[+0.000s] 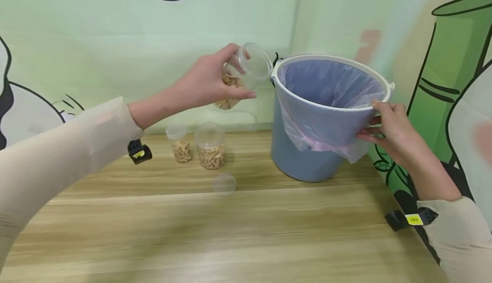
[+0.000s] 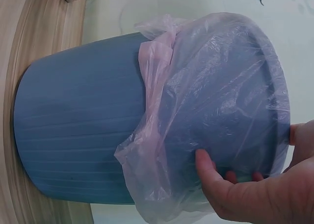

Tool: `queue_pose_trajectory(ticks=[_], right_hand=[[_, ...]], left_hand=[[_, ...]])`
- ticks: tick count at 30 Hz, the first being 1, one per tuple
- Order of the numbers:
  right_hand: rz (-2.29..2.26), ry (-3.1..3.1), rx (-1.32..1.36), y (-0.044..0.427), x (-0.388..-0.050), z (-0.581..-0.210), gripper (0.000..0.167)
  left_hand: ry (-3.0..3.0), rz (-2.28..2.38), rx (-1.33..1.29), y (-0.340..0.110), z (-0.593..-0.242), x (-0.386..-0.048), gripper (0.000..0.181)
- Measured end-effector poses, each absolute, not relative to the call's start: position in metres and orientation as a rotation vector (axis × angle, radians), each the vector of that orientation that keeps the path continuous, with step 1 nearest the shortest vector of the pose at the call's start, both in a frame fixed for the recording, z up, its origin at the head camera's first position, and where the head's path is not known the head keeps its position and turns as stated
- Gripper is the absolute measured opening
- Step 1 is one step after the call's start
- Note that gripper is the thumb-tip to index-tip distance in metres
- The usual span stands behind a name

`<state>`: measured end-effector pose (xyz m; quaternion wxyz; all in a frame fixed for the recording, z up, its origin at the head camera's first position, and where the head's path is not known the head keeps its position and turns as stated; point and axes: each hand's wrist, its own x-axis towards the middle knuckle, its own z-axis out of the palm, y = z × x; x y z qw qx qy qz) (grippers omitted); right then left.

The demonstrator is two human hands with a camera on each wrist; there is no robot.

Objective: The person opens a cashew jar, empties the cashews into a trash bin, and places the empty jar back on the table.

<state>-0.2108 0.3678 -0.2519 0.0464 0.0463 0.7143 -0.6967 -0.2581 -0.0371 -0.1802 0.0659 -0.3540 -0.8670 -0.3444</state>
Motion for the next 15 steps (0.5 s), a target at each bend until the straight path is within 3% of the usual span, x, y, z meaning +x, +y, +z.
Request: queue_pose_trajectory(ticks=[15], right_hand=[[-2.074, 2.236, 0.106, 0.366, -0.211, -0.254, 0.038]], left_hand=[[-2.861, -0.6, -0.988, -0.019, -0.151, -0.265, 0.079]])
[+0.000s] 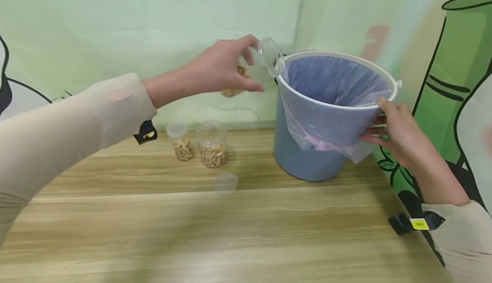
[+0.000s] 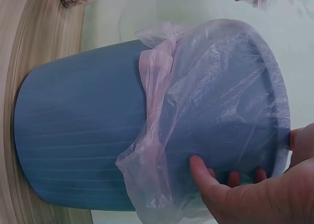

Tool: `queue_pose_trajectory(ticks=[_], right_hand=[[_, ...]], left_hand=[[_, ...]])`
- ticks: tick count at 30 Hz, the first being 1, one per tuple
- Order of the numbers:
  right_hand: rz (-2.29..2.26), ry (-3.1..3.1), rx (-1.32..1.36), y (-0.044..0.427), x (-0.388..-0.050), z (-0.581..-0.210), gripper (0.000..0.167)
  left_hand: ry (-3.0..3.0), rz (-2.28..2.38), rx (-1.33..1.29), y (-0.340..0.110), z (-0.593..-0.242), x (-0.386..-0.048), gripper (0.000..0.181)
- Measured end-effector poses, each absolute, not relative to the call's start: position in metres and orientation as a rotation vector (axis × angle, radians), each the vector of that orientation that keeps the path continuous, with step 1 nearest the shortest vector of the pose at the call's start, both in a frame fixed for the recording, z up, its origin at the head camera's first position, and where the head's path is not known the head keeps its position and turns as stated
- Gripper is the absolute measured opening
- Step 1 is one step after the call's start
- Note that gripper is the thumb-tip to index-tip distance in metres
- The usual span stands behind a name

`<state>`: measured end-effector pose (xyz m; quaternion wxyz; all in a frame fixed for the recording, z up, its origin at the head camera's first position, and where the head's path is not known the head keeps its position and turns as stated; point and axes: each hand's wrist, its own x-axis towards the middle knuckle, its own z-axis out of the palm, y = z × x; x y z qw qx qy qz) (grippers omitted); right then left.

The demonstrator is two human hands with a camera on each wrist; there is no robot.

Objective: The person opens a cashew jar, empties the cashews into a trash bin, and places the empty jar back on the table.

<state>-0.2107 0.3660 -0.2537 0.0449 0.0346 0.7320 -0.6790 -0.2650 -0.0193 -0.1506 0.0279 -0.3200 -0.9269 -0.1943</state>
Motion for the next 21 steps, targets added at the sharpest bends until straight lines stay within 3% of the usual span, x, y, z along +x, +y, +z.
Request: queue_pose_trajectory(ticks=[9, 21], right_hand=[[-1.826, 2.469, 0.116, 0.37, -0.202, -0.259, 0.049], [-2.079, 2.276, 0.118, 0.378, -0.195, -0.267, 0.038]], left_hand=[[-2.884, -0.647, -1.048, 0.008, -0.162, -0.267, 0.075], [-2.801, -0.426, -0.971, 0.027, -0.163, -0.28, 0.071]])
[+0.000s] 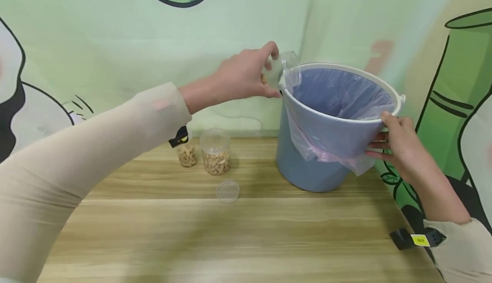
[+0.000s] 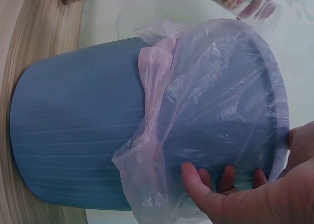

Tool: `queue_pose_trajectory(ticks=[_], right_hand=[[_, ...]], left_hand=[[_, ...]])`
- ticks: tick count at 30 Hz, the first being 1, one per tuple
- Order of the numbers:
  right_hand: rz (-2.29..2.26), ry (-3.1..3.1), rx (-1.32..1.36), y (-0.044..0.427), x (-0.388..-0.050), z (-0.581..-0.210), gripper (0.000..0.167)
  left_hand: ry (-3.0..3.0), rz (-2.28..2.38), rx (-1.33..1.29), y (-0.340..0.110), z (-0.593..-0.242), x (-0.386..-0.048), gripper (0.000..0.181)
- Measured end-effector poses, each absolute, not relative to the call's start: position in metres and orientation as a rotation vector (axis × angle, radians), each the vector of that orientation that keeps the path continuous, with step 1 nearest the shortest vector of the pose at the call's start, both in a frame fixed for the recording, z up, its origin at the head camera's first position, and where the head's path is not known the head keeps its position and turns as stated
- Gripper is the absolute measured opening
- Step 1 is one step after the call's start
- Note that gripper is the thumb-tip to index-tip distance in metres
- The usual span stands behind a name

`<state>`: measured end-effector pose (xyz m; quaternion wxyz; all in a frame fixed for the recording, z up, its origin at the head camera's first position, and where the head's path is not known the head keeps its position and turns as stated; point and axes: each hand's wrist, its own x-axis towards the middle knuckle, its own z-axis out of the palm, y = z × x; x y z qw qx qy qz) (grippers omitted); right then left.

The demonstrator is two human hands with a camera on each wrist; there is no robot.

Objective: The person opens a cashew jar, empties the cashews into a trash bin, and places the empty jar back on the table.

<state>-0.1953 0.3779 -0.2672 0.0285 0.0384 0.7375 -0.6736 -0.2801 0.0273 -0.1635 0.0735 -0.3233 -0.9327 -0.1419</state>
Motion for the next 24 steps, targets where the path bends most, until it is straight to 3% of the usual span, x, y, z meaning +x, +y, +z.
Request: queue_pose_trajectory(ticks=[13, 24], right_hand=[[-2.092, 2.247, 0.106, 0.377, -0.197, -0.264, 0.035], [-2.111, 2.249, 0.109, 0.375, -0.198, -0.265, 0.037]], left_hand=[[-2.839, -0.068, -0.857, 0.036, -0.152, -0.298, 0.08], [-2.845, 0.11, -0.947, 0.044, -0.139, -0.306, 0.083]])
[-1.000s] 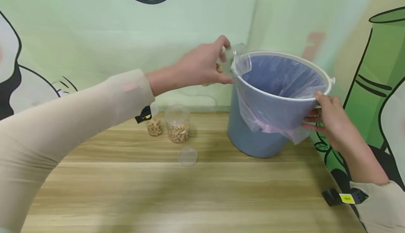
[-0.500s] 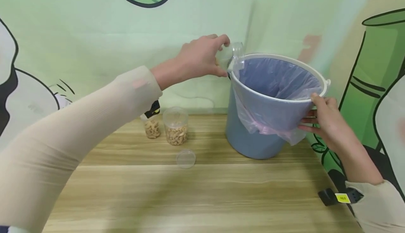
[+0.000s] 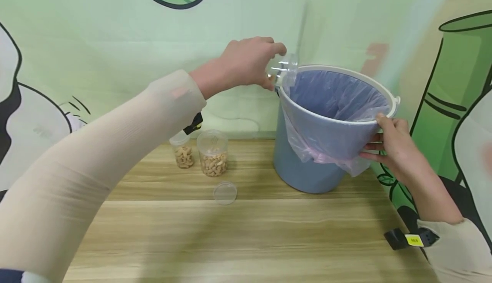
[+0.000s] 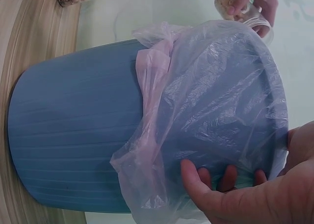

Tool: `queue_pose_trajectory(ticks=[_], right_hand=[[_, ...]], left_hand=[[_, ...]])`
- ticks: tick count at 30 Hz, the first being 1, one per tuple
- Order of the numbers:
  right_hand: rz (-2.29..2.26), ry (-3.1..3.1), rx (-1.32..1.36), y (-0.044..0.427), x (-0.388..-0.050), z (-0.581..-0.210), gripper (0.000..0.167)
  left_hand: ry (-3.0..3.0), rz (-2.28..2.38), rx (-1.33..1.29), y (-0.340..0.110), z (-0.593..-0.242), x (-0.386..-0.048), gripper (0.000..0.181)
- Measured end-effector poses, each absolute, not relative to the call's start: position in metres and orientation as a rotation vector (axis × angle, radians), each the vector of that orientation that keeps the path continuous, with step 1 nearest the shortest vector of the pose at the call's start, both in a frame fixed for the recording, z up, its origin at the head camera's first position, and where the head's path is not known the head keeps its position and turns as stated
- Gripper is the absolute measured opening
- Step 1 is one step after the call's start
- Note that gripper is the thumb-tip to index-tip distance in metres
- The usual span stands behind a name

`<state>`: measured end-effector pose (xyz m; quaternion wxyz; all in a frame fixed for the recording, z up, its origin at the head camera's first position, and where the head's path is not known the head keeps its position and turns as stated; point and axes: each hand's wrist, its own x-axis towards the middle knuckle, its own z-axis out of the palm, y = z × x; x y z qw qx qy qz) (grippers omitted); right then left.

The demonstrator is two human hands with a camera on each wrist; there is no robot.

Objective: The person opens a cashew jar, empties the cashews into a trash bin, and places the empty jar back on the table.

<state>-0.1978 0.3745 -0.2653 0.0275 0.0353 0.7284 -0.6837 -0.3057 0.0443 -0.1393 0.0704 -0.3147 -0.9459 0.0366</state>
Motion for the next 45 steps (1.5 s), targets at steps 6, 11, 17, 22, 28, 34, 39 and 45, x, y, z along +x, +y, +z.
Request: queue_pose_trajectory(ticks=[6, 11, 17, 22, 28, 34, 39, 45], right_hand=[[-2.096, 2.263, 0.132, 0.37, -0.197, -0.261, 0.036], [-2.089, 2.262, 0.135, 0.367, -0.197, -0.26, 0.036], [-2.063, 2.301, 0.135, 0.365, -0.198, -0.262, 0.034], [-2.061, 2.308, 0.14, 0.363, -0.198, -0.263, 0.035], [-2.03, 2.34, 0.135, 0.36, -0.198, -0.263, 0.037], [-2.041, 2.33, 0.129, 0.36, -0.198, -0.264, 0.036], [-2.022, 2.351, 0.129, 0.359, -0.199, -0.264, 0.039], [-2.002, 2.362, 0.14, 0.36, -0.199, -0.265, 0.039]], left_hand=[[-2.809, 0.221, -0.991, 0.05, -0.132, -0.304, 0.081], [-2.777, 0.307, -1.002, 0.054, -0.123, -0.301, 0.082], [-2.772, 0.358, -1.007, 0.057, -0.112, -0.299, 0.081], [-2.791, 0.394, -1.002, 0.058, -0.109, -0.296, 0.085], [-2.808, 0.469, -0.995, 0.062, -0.108, -0.296, 0.089], [-2.805, 0.52, -0.986, 0.067, -0.109, -0.297, 0.09], [-2.8, 0.528, -0.978, 0.068, -0.107, -0.297, 0.093], [-2.786, 0.535, -0.99, 0.068, -0.107, -0.297, 0.087]])
